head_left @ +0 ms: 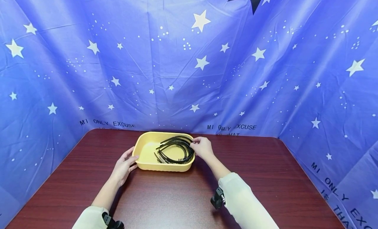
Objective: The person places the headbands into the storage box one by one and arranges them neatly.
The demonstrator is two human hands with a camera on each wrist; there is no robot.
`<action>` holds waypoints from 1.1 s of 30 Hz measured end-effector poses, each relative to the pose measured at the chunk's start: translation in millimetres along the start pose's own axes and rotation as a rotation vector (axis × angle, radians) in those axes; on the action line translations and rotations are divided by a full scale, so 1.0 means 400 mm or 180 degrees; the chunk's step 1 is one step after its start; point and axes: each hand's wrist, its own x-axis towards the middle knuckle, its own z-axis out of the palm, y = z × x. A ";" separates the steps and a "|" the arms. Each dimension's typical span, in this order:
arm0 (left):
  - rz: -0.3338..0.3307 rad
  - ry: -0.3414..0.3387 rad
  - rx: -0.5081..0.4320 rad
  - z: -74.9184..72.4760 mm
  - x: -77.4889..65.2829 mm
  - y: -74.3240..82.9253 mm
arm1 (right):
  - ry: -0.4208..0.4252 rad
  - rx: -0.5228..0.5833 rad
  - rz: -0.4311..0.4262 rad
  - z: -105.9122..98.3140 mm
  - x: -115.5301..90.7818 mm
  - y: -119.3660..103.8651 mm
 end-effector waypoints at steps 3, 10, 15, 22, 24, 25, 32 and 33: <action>0.0011 -0.0004 -0.0003 0.000 -0.001 -0.001 | 0.0006 0.0016 0.0021 0.002 0.001 0.002; 0.0068 -0.0012 0.0039 0.001 0.002 -0.007 | 0.0025 0.0066 0.0046 0.002 0.000 0.000; 0.0082 0.0000 0.0057 0.001 0.003 -0.009 | 0.0017 0.0053 0.0074 0.004 0.001 -0.001; 0.0058 0.0005 0.0039 0.003 -0.001 -0.006 | 0.0007 -0.0035 0.0058 0.005 -0.002 0.000; 0.0062 0.0011 0.0029 0.004 -0.002 -0.005 | 0.0007 -0.0115 0.0031 0.005 -0.002 0.000; 0.0061 0.0013 0.0024 0.004 -0.002 -0.005 | 0.0005 -0.0148 0.0015 0.005 -0.002 0.000; 0.0004 0.0017 0.0038 0.004 -0.001 -0.003 | 0.0066 -0.0399 -0.0080 0.008 0.001 0.004; 0.0009 0.0014 0.0039 0.004 -0.001 -0.002 | 0.0075 -0.0407 -0.0096 0.007 0.002 0.006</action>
